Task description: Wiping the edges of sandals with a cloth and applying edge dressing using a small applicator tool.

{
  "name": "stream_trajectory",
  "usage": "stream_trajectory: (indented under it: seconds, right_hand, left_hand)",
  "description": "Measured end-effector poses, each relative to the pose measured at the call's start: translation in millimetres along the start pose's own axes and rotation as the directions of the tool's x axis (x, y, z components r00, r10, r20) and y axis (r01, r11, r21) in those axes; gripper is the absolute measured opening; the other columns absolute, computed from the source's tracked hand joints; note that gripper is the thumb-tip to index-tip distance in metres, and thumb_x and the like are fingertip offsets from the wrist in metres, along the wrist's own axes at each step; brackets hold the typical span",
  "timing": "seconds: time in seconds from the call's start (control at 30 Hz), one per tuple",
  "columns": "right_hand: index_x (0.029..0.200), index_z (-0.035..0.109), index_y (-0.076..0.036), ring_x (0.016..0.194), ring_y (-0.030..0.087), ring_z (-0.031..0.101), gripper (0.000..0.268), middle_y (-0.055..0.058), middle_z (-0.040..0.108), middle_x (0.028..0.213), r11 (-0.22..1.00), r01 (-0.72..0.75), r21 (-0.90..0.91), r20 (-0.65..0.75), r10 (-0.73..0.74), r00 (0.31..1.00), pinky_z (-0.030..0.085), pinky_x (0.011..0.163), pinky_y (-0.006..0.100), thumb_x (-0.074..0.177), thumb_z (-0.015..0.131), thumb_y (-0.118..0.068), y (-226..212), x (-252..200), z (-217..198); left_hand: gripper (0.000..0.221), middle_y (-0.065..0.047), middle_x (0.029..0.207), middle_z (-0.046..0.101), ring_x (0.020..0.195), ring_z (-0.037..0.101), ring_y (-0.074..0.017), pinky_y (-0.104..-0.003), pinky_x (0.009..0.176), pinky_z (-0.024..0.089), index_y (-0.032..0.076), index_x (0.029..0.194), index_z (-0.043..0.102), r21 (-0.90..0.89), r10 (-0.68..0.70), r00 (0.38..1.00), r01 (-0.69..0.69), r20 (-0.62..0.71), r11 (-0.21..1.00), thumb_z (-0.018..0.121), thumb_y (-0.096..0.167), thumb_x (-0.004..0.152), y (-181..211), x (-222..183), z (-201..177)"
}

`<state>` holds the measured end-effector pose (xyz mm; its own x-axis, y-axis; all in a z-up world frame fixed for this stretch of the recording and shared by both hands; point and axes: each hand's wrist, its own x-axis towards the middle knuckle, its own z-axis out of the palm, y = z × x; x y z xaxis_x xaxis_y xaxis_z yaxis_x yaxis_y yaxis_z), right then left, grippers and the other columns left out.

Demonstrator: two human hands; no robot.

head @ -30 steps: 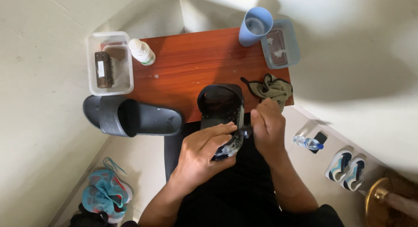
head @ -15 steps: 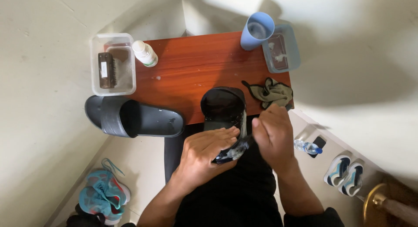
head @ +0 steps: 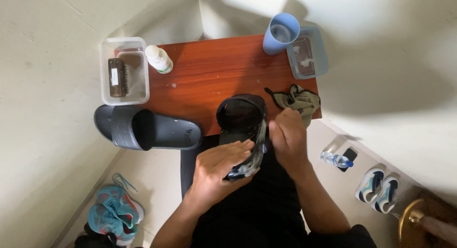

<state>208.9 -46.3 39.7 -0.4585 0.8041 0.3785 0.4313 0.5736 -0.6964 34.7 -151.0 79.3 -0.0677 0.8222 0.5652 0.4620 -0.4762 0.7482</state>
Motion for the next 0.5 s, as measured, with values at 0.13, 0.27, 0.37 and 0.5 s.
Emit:
stream_trajectory:
  seconds: [0.13, 0.27, 0.37, 0.5]
  right_hand:
    - [0.069, 0.030, -0.009, 0.068, 0.022, 0.034, 0.042, 0.005, 0.033, 0.068, 0.994, -0.092, -0.051, 0.027, 0.093, 0.995, 0.029, 0.069, 0.041, 0.108, 0.042, -0.015, 52, -6, 23]
    - [0.068, 0.029, -0.009, 0.067, 0.022, 0.031, 0.043, 0.005, 0.031, 0.067, 1.000, 0.028, 0.014, 0.045, -0.028, 0.999, 0.026, 0.069, 0.041, 0.108, 0.041, -0.018, -1, -2, 9]
    - [0.070, 0.031, -0.008, 0.068, 0.023, 0.030, 0.042, 0.007, 0.031, 0.069, 0.991, 0.119, 0.061, 0.030, -0.121, 0.992, 0.024, 0.068, 0.042, 0.110, 0.038, -0.020, 9, -4, 16]
    - [0.071, 0.035, -0.008, 0.070, 0.025, 0.036, 0.040, 0.007, 0.037, 0.071, 0.994, -0.103, 0.017, 0.001, 0.103, 0.995, 0.029, 0.070, 0.043, 0.110, 0.040, -0.015, 84, -13, 44]
  left_hand:
    - [0.032, -0.018, 0.107, 0.075, 0.102, 0.077, -0.0292, -0.041, 0.092, 0.066, -0.004, 0.094, 0.068, -0.047, 0.001, 1.000, 0.000, 0.010, 0.999, 0.093, 0.008, 0.076, 0, -6, -5]
    - [0.035, -0.020, 0.108, 0.075, 0.103, 0.077, -0.0314, -0.043, 0.091, 0.066, -0.002, 0.096, 0.066, -0.063, 0.019, 1.000, -0.020, -0.024, 0.998, 0.093, 0.009, 0.076, -3, -13, -4]
    - [0.040, -0.020, 0.111, 0.074, 0.104, 0.077, -0.0317, -0.044, 0.093, 0.066, 0.000, 0.101, 0.063, -0.072, 0.045, 0.998, -0.048, -0.043, 0.996, 0.093, 0.007, 0.076, -8, -16, -4]
    - [0.040, -0.020, 0.110, 0.074, 0.105, 0.077, -0.0320, -0.044, 0.093, 0.066, 0.000, 0.099, 0.063, -0.078, 0.014, 1.000, -0.016, -0.028, 0.997, 0.094, 0.007, 0.075, -7, -20, -8]
